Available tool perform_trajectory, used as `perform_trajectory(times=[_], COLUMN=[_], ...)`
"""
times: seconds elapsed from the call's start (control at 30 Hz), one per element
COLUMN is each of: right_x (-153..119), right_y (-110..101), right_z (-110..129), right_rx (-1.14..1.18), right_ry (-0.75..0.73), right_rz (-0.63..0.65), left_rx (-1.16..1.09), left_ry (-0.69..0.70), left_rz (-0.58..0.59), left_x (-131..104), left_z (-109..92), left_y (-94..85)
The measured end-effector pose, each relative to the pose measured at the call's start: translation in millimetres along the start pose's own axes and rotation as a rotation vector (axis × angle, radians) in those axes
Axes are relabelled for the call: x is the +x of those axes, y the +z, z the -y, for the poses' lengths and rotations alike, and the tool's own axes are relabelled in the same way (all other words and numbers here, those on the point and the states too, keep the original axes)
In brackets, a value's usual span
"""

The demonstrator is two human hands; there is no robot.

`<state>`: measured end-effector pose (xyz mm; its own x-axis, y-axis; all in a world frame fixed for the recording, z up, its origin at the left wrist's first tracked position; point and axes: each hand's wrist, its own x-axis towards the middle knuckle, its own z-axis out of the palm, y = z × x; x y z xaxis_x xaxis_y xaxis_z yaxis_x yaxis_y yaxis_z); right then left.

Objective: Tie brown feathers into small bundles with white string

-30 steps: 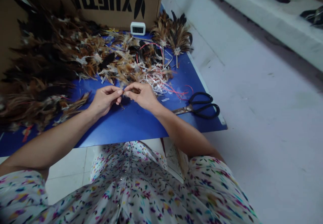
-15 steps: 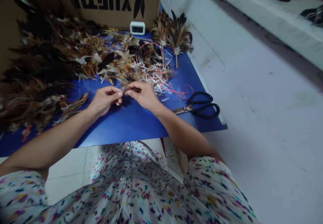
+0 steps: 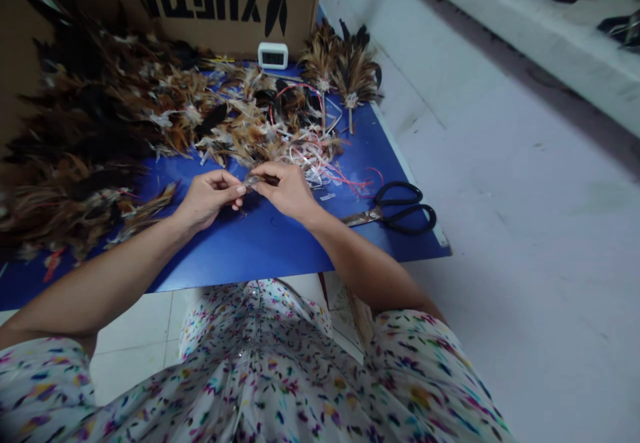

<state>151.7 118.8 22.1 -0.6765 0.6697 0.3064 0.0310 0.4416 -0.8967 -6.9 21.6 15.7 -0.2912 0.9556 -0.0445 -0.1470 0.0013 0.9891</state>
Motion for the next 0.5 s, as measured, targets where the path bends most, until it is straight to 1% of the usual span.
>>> perform_trajectory(times=[0.23, 0.37, 0.5], right_x=[-1.0, -1.6, -2.2], right_y=[1.3, 2.8, 3.8], right_z=[3.4, 2.3, 1.5], right_rx=[0.029, 0.053, 0.013], right_ry=[-0.003, -0.034, -0.036], right_rz=[0.002, 0.003, -0.008], left_rx=[-0.009, -0.023, -0.006], left_ry=[0.004, -0.005, -0.002], left_rz=[-0.01, -0.001, 0.014], left_x=[-0.2, 0.5, -0.4], left_z=[0.6, 1.4, 2.1], left_y=[-0.1, 0.2, 1.2])
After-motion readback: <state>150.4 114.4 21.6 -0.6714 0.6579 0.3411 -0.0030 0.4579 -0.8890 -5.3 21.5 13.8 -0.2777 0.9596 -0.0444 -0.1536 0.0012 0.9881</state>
